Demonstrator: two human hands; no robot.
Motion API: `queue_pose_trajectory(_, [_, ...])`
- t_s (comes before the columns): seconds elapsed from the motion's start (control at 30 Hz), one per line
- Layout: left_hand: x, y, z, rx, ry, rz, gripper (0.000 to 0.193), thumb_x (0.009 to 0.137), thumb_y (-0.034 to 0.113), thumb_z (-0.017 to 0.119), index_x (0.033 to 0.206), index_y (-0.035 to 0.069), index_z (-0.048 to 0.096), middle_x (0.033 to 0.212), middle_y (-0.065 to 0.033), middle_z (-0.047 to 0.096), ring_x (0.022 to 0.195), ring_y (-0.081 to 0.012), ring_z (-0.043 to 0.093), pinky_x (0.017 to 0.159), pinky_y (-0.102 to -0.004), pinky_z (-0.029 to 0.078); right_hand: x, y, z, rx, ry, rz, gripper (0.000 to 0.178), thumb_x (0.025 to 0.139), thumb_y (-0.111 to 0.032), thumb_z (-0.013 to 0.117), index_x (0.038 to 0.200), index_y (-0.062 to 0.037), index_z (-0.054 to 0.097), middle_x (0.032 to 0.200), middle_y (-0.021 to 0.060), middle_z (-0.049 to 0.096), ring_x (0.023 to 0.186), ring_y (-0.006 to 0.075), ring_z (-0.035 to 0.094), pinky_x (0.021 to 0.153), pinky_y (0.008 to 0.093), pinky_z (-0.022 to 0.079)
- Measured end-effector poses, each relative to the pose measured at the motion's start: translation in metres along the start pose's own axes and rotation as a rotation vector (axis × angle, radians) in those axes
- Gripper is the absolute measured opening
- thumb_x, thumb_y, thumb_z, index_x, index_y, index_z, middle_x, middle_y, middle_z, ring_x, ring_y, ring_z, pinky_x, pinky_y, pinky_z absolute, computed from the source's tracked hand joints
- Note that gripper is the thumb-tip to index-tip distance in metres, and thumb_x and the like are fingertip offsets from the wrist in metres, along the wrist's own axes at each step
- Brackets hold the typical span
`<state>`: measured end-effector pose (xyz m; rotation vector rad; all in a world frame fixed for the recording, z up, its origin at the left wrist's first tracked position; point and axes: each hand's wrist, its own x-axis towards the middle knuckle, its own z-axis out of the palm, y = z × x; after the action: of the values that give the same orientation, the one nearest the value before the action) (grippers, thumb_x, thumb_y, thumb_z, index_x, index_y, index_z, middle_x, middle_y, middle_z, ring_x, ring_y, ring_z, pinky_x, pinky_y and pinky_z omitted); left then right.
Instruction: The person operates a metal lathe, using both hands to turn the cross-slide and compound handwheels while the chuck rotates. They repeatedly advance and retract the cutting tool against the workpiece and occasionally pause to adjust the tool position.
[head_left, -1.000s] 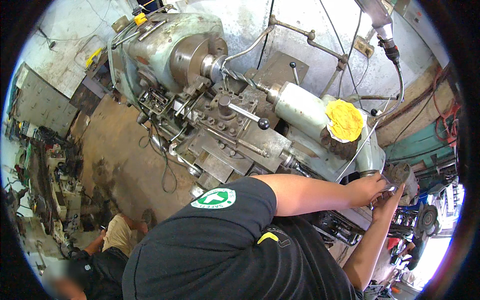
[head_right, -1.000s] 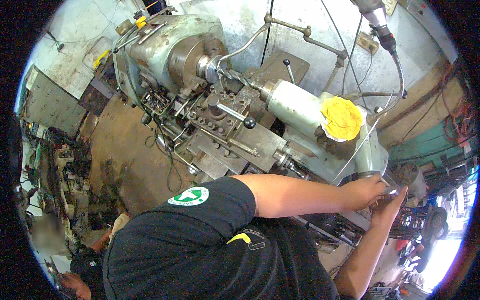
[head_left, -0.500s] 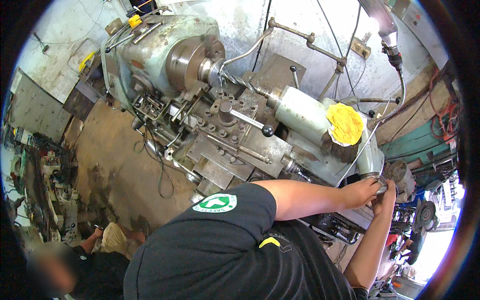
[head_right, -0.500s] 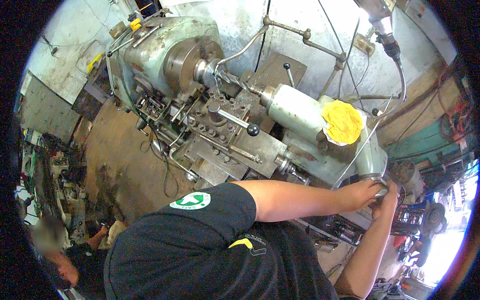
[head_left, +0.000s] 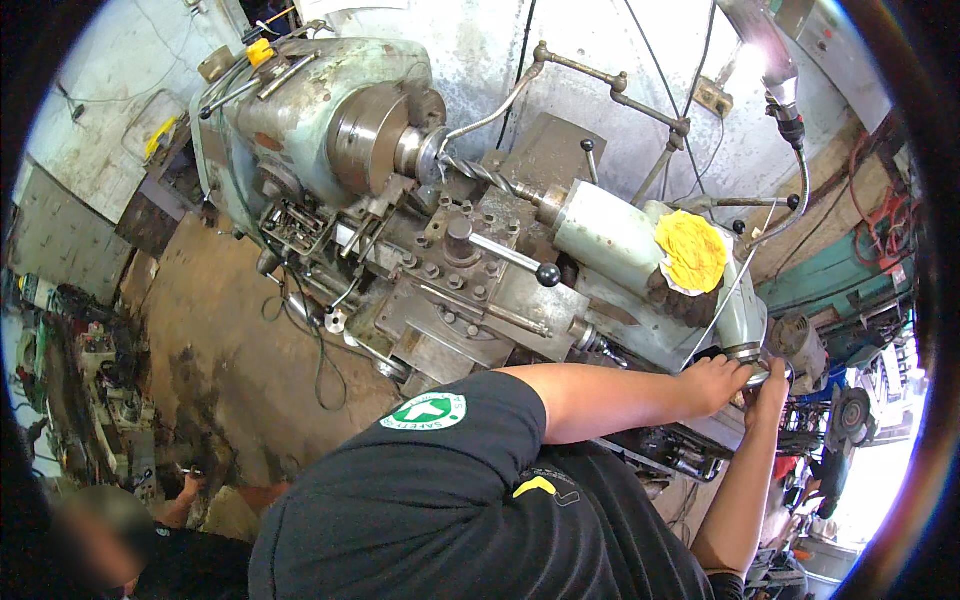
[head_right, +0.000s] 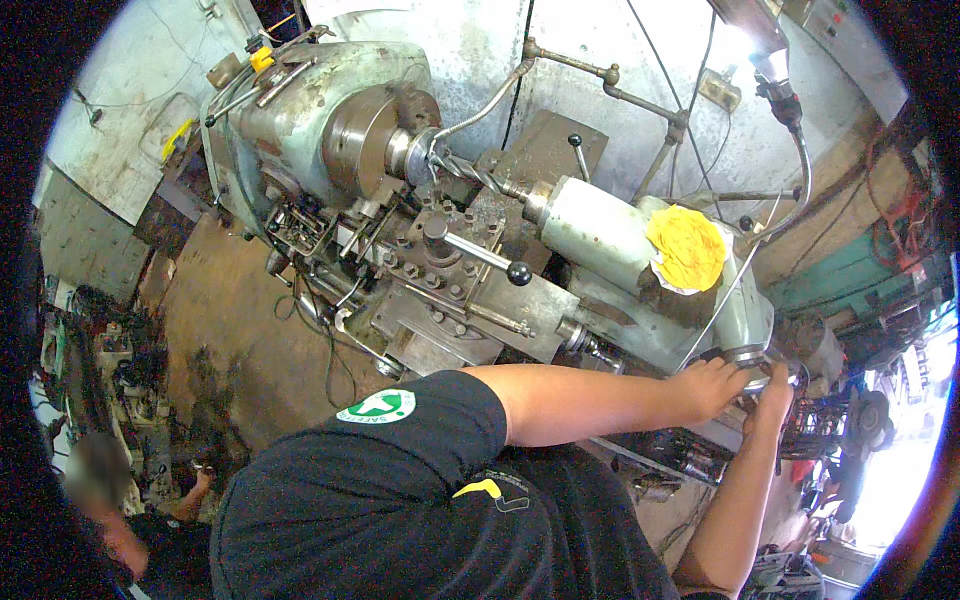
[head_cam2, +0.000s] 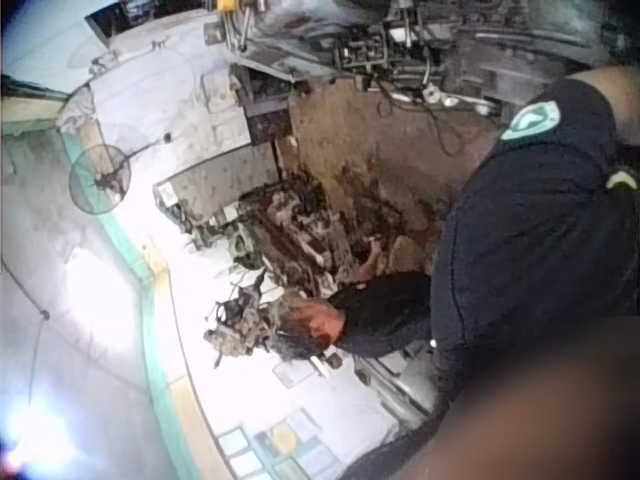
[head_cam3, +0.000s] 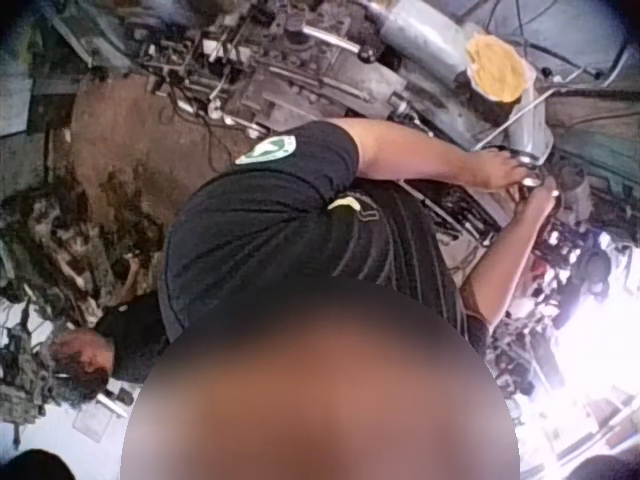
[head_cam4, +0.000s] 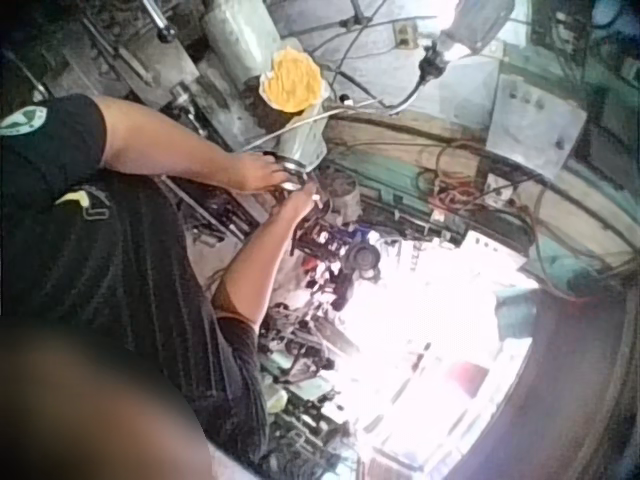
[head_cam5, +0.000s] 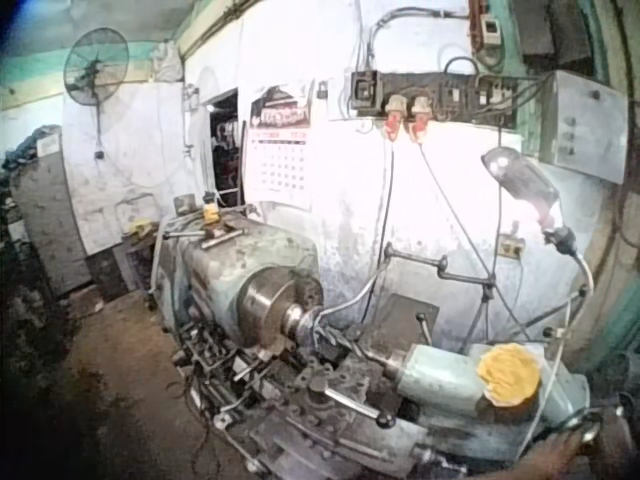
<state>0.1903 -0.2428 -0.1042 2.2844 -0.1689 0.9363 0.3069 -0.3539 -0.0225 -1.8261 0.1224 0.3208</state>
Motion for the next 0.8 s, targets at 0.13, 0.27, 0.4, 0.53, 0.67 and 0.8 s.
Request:
queue_pose_trajectory(0.13, [-0.005, -0.004, -0.001, 0.032, -0.155, -0.049, 0.057, 0.091, 0.019, 0.062, 0.142, -0.003, 0.047, 0.12, -0.0203, 0.065, 0.099, -0.0375, 0.066, 0.081, -0.0481, 0.057, 0.0, 0.008, 0.002, -0.018, 0.033, -0.071, 0.04, 0.094, -0.034, 0.058, 0.113, -0.0014, 0.069, 0.101, 0.0104, 0.071, 0.087, 0.0226, 0.069, 0.07, 0.042, 0.054])
queue_pose_trajectory(0.27, [-0.007, -0.009, -0.003, -0.018, -0.352, -0.122, 0.063, 0.091, 0.015, 0.059, 0.149, -0.003, 0.041, 0.133, -0.0249, 0.06, 0.101, -0.0412, 0.069, 0.083, -0.0502, 0.058, 0.011, 0.022, 0.003, -0.074, 0.076, -0.214, 0.035, 0.088, -0.032, 0.063, 0.111, -0.0045, 0.065, 0.101, 0.0095, 0.067, 0.085, 0.0232, 0.067, 0.068, 0.0404, 0.055])
queue_pose_trajectory(0.4, [-0.014, -0.013, -0.004, -0.089, -0.335, -0.115, 0.064, 0.092, 0.012, 0.058, 0.151, -0.004, 0.039, 0.138, -0.0278, 0.057, 0.095, -0.0427, 0.071, 0.081, -0.0523, 0.059, 0.02, 0.038, 0.001, -0.045, 0.069, -0.353, 0.045, 0.092, -0.029, 0.062, 0.128, -0.0027, 0.059, 0.111, 0.0106, 0.067, 0.091, 0.0222, 0.067, 0.072, 0.0387, 0.055])
queue_pose_trajectory(0.53, [-0.014, -0.015, -0.002, -0.147, -0.384, -0.149, 0.063, 0.094, 0.016, 0.059, 0.15, -0.005, 0.038, 0.14, -0.029, 0.055, 0.098, -0.0435, 0.07, 0.084, -0.0522, 0.059, 0.025, 0.044, -0.002, -0.07, 0.108, -0.418, 0.049, 0.094, -0.025, 0.063, 0.136, -0.002, 0.056, 0.115, 0.0105, 0.067, 0.094, 0.021, 0.067, 0.081, 0.0372, 0.054])
queue_pose_trajectory(0.67, [-0.015, -0.016, -0.006, -0.178, -0.417, -0.171, 0.067, 0.096, 0.021, 0.063, 0.151, -0.005, 0.036, 0.145, -0.0291, 0.053, 0.102, -0.0455, 0.07, 0.091, -0.0525, 0.058, 0.024, 0.048, -0.001, -0.078, 0.102, -0.445, 0.052, 0.093, -0.019, 0.063, 0.141, -0.0017, 0.053, 0.119, 0.0109, 0.066, 0.097, 0.0219, 0.066, 0.086, 0.0373, 0.053])
queue_pose_trajectory(0.8, [-0.012, -0.017, -0.025, -0.252, -0.506, -0.257, 0.064, 0.089, 0.01, 0.068, 0.147, 0.002, 0.043, 0.137, -0.0247, 0.058, 0.11, -0.0424, 0.069, 0.095, -0.0508, 0.056, 0.016, 0.048, 0.008, -0.218, 0.235, -0.54, 0.057, 0.09, -0.016, 0.062, 0.141, 0.0043, 0.051, 0.131, 0.0173, 0.064, 0.117, 0.0285, 0.062, 0.104, 0.0425, 0.046])
